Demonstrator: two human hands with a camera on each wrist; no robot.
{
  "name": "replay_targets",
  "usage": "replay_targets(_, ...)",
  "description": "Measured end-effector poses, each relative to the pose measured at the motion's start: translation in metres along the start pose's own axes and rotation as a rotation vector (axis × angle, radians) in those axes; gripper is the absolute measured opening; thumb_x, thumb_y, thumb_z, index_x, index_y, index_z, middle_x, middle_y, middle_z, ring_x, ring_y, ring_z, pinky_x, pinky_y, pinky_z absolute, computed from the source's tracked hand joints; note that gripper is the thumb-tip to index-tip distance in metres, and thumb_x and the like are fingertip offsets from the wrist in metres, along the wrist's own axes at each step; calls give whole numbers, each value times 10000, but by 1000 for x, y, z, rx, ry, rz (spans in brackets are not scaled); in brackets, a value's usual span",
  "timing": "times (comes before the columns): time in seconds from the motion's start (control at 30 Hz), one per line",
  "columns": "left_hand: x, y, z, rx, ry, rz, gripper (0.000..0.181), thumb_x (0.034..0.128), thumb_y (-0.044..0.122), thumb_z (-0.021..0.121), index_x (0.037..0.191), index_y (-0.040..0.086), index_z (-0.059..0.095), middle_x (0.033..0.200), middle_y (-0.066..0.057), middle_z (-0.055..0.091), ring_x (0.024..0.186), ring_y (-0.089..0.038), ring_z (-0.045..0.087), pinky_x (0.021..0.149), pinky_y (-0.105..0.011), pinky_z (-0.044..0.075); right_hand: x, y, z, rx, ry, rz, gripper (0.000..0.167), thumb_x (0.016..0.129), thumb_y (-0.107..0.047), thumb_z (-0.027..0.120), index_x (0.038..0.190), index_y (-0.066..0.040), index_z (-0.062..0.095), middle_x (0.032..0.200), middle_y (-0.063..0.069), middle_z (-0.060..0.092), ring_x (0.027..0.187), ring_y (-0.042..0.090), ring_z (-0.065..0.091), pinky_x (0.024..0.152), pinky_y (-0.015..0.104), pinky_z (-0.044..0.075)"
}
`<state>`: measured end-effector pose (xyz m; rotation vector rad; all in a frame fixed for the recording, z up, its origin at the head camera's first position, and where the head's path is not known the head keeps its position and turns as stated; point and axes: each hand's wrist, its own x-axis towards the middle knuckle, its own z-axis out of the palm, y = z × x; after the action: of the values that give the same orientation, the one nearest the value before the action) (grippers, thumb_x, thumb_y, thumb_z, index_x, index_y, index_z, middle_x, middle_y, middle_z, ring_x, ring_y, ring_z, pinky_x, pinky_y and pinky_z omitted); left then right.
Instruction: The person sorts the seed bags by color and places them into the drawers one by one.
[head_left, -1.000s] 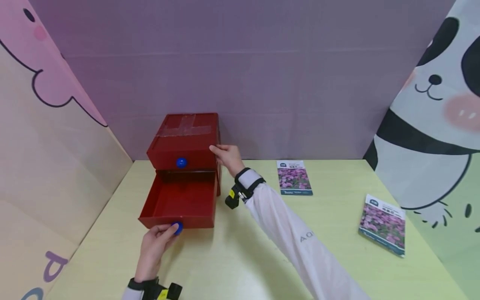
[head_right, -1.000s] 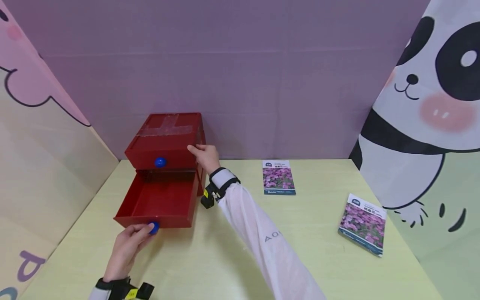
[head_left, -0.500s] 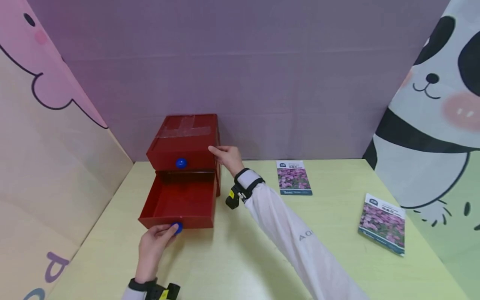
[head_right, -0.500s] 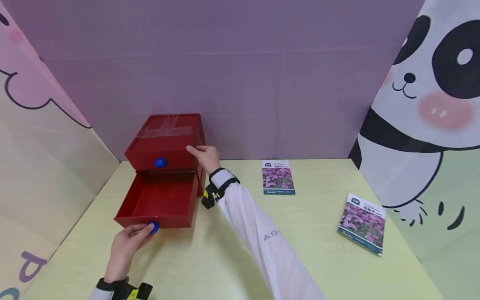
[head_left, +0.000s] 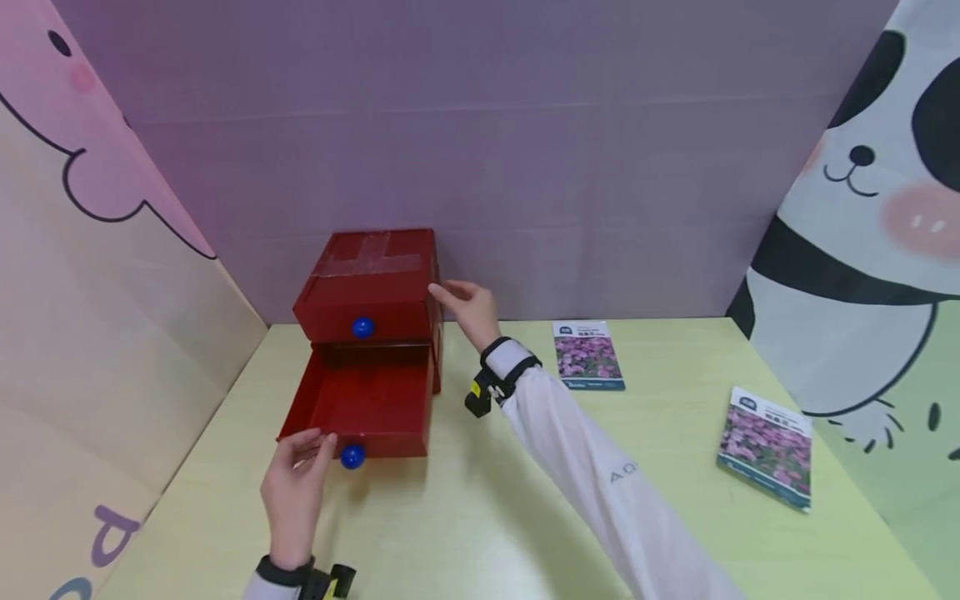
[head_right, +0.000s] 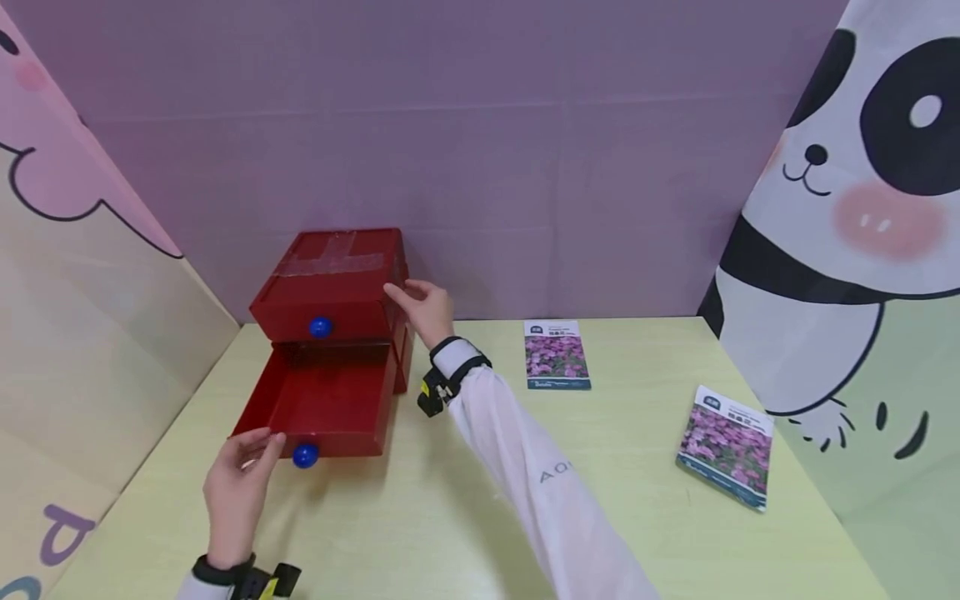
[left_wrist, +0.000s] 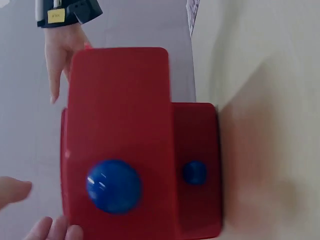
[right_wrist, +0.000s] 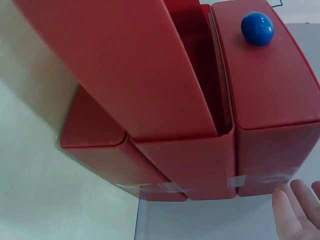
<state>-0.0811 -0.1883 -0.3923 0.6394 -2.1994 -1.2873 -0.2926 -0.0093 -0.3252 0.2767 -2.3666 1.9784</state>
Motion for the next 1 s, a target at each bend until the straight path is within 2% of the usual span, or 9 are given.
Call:
replay_targets(0.07,0,6,3,-34,17,54,338,846,250,655,1083,17,594,1030,-124,643,763,82,500,664,13,408,0,0,-3,5,7,-16,526,811,-400,665,1194,-45,600,1176,109,625,1103,215,561,935,340,463)
replay_targets(0.13,-1,13,6,-61,15,98,341,836,237,667,1096,28,594,1042,-99,647,792,62,522,702,8,408,0,0,-6,2,15,-23,510,808,-394,671,1183,-53,611,1163,100,634,1097,204,568,925,333,470)
replay_targets(0.37,2,45,17,-90,-66,236,363,830,221,676,1128,41,574,1097,-100,627,960,-175,575,772,-2,386,1,7,-19,0,50,-35,470,799,-348,694,1153,-46,630,1117,116,653,1057,215,591,885,335,488)
replay_targets(0.43,5,54,21,-86,-100,269,379,824,218,684,1140,46,565,1115,-94,619,985,-189,568,809,-56,412,2,9,-22,-4,59,-39,468,794,-342,700,1149,-45,631,1098,130,658,1036,224,601,868,333,494)
replay_targets(0.53,10,67,26,-70,-151,311,410,820,220,688,1168,55,547,1146,-83,605,1008,-187,553,879,-229,470,4,11,-27,-12,71,-41,472,789,-333,707,1151,-42,628,1081,149,661,1014,236,613,853,337,501)
replay_targets(0.63,13,79,32,-56,-192,350,426,823,219,686,1190,66,533,1175,-78,589,1030,-197,542,910,-385,478,6,14,-33,-20,88,-35,487,783,-328,714,1160,-35,619,1084,158,658,1010,244,617,857,340,500)
replay_targets(1.0,16,122,61,18,-233,505,514,833,235,673,1277,57,485,1241,-114,563,1054,-253,553,915,-419,484,9,20,-60,-80,138,19,523,778,-340,716,1181,-27,601,1090,177,652,1028,267,608,878,362,488)
